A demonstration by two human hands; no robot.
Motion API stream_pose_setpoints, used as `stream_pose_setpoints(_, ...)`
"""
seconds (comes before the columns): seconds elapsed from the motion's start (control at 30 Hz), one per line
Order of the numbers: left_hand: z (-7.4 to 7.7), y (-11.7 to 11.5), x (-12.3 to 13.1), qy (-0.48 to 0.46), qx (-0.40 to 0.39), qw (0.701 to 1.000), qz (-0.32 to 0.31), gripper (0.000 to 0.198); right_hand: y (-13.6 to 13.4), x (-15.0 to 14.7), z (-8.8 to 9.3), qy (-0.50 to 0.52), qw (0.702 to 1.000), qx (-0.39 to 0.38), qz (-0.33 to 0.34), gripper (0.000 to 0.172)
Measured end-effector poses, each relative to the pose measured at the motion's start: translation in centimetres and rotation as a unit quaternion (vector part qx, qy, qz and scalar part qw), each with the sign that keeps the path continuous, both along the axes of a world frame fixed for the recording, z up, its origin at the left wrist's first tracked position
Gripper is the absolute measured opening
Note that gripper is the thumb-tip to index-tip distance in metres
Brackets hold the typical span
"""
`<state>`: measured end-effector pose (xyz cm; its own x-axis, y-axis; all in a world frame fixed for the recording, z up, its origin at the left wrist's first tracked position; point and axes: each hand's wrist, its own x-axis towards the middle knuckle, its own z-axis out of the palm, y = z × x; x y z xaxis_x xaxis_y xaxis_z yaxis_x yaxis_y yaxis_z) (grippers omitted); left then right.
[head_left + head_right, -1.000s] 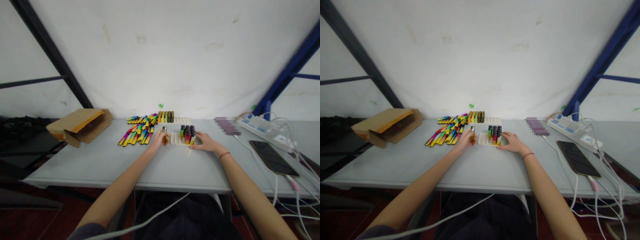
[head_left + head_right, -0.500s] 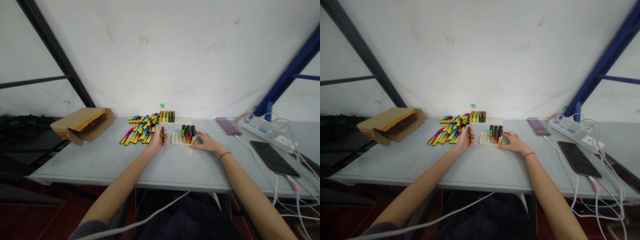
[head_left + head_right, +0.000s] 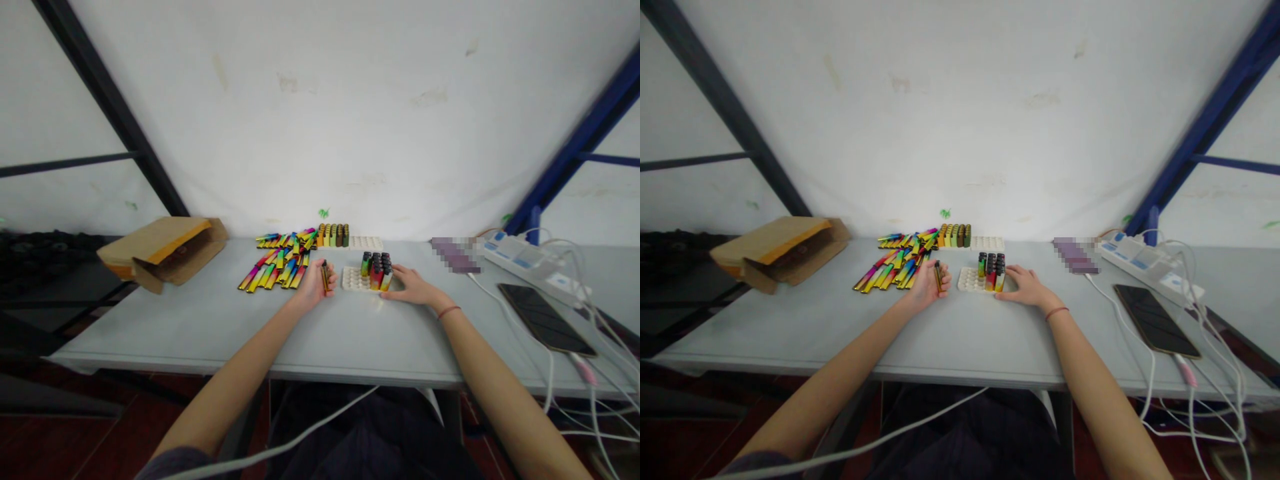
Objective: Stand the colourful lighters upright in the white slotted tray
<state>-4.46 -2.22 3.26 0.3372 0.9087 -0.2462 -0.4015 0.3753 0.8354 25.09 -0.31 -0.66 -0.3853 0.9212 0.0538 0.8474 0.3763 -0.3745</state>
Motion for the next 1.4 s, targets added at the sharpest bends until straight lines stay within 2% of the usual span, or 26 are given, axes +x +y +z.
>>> stream_pose_setpoints(0.3,-0.14,0.29,-0.52,0.021,0.014,1.0,0.011,0.028,0.15,0.44,-0.44,0.019,1.0,0.018,0.013,0.09)
stream_pose_setpoints(0.5,0.02,0.12,-0.44,0.034,0.018,0.999,-0.002,0.024,0.09,0.37,-0.27,0.009,1.0,0.009,0.01,0.092)
stream_pose_setpoints(0.77,-0.31,0.0,0.12,0.05,0.018,0.998,0.018,0.013,-0.01,0.18,-0.12,0.004,1.0,-0.001,0.003,0.096)
stream_pose_setpoints(0.97,-0.22,0.02,-0.01,0.047,0.02,0.999,0.016,0.018,-0.09,-0.01,0.08,0.006,1.0,-0.004,0.0,0.096)
stream_pose_setpoints(1.27,-0.21,-0.08,-0.18,0.045,0.019,0.999,0.003,0.013,-0.16,-0.09,0.24,-0.004,1.0,-0.01,0.0,0.096)
stream_pose_setpoints(1.4,-0.39,0.16,-0.09,0.048,0.02,0.999,0.013,0.021,-0.16,-0.11,0.18,-0.002,1.0,-0.007,-0.004,0.097)
